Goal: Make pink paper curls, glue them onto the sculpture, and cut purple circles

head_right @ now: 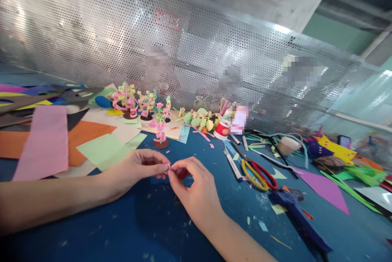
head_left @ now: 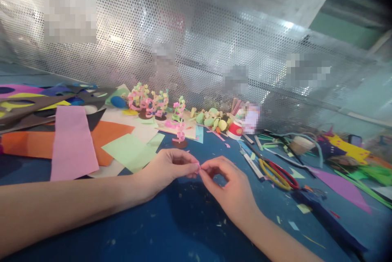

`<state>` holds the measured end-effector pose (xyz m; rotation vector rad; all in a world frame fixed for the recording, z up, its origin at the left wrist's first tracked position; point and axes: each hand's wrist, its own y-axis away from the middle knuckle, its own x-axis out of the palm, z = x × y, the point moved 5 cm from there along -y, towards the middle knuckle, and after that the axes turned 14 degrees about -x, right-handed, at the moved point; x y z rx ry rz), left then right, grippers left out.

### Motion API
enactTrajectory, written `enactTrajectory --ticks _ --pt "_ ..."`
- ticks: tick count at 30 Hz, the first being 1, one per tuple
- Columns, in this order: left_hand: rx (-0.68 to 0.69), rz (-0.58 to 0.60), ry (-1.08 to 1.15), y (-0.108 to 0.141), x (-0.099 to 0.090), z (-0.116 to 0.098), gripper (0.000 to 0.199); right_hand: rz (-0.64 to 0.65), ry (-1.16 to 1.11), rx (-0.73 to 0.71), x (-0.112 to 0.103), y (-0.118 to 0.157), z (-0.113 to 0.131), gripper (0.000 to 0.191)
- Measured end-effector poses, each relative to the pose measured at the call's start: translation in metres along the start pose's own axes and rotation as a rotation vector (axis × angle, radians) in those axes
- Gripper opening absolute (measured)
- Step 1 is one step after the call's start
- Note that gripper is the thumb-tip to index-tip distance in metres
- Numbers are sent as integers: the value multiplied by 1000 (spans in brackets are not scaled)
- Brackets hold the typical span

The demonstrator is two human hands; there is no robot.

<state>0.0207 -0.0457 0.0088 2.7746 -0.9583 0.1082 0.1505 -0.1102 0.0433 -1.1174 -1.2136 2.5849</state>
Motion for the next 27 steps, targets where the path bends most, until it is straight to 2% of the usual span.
enactTrajectory --ticks 7,11,14,18,22,25,27 --pt "-10 -27 -10 -1 0 1 21 -13 -172 208 3 0 -7 4" --pt "0 -24 -40 1 0 0 21 37 -299 353 6 0 -13 10" --pt "12 -19 -61 2 1 -1 20 74 -374 390 7 0 -18 13" --pt "-6 -27 -7 2 1 -2 21 60 -348 354 4 0 -22 15" --pt "-24 -39 30 1 0 -2 22 -18 -161 186 -4 -2 -13 8" --pt "-15 -29 13 2 0 -3 21 -1 -84 70 -4 -3 -5 7" --pt "-16 -26 7 2 0 -3 21 11 -45 44 -4 -3 -2 8"
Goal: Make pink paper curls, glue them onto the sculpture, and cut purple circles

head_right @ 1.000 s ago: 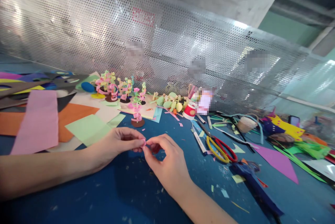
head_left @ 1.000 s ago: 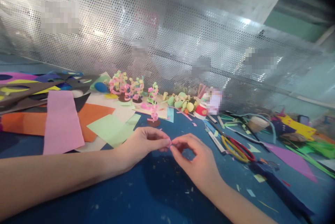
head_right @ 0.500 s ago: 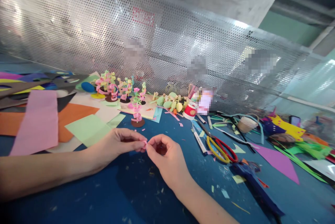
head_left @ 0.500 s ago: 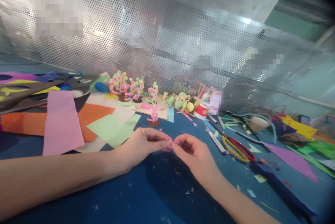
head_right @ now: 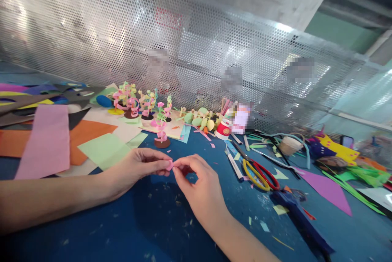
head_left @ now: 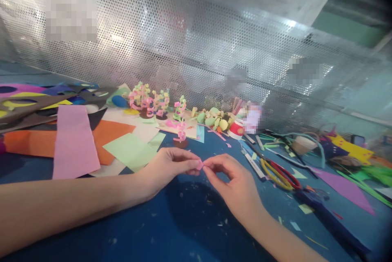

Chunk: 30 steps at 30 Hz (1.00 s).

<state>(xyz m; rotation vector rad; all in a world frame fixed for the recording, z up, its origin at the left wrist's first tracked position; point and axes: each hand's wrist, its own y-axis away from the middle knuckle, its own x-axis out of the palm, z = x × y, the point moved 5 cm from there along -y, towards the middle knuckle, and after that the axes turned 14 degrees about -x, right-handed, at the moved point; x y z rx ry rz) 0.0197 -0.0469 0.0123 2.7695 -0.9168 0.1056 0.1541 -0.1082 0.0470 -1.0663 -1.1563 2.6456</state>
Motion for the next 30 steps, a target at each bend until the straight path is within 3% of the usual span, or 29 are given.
enactTrajectory --ticks 19,30 --pt "-27 -7 19 -2 -2 6 20 -12 124 -61 1 2 4 9" --pt "-44 129 -61 -2 6 6 23 20 253 -226 2 1 10 10"
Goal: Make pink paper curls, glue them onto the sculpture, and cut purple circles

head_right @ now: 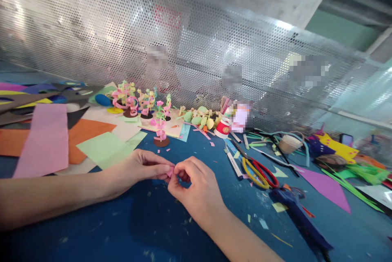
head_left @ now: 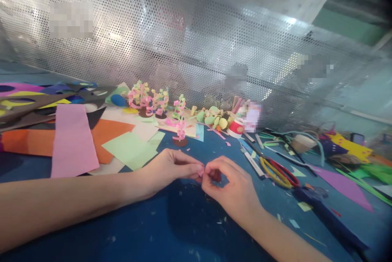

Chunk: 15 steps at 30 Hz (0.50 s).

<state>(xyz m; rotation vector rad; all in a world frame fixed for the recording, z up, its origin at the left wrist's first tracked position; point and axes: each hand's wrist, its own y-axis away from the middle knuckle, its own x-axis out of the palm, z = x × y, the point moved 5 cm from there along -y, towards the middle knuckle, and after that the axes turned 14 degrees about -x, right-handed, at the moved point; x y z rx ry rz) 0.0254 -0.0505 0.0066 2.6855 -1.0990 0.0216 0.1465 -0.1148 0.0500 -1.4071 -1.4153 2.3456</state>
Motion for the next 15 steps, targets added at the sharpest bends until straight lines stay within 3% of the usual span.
enactTrajectory --ticks 4,15 --pt "24 13 -31 0 2 -2 28 0 11 31 -1 0 -2 8" --pt "20 -14 26 0 0 -2 19 18 -16 -27 -2 0 -2 9"
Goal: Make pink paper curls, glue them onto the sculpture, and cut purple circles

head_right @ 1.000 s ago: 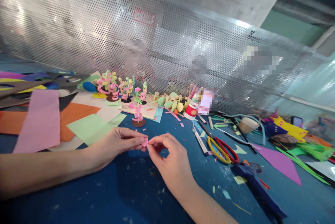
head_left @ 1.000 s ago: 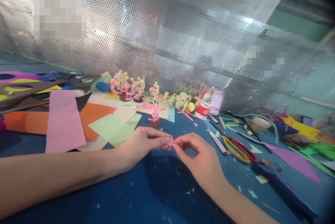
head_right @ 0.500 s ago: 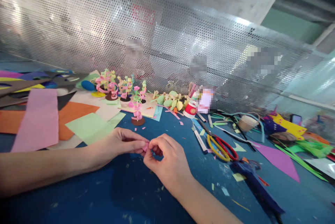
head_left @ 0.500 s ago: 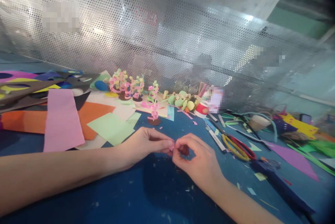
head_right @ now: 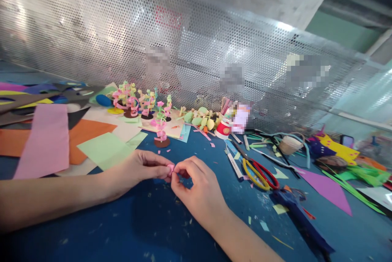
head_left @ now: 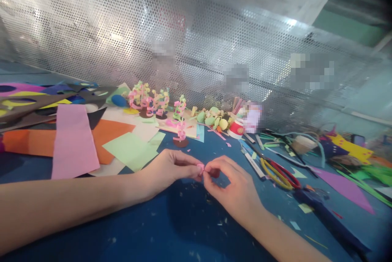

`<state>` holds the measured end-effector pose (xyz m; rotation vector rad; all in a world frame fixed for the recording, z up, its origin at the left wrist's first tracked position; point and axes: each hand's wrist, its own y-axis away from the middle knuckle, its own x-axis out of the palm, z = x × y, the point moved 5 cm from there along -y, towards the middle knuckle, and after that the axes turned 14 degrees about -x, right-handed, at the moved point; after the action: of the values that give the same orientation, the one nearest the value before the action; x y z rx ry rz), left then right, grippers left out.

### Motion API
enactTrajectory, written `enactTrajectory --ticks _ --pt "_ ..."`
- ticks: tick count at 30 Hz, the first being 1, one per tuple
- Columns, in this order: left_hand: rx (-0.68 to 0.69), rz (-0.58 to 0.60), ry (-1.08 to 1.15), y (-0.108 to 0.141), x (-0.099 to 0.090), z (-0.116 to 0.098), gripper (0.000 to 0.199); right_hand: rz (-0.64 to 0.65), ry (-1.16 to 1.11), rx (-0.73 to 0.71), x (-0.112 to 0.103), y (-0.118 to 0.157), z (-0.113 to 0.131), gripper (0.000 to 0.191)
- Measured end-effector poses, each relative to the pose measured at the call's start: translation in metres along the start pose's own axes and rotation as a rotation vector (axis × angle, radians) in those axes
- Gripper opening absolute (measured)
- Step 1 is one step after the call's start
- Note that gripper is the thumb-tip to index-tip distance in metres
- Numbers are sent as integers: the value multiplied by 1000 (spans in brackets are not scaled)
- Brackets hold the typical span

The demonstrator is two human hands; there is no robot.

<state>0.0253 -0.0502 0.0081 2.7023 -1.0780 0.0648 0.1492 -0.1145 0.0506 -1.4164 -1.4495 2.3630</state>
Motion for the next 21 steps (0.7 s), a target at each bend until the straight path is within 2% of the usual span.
enactTrajectory --ticks 6,12,15,21 --pt "-39 2 -38 -1 1 4 28 -30 71 -24 2 0 3 9" --pt "78 -94 -6 1 -6 -3 19 -18 -37 29 -1 -2 -1 9" --pt "95 -119 -4 2 -7 -5 20 -58 -43 73 -6 -2 -6 8" --pt "79 -76 34 2 -5 -6 19 -79 -40 66 -7 -3 -6 8"
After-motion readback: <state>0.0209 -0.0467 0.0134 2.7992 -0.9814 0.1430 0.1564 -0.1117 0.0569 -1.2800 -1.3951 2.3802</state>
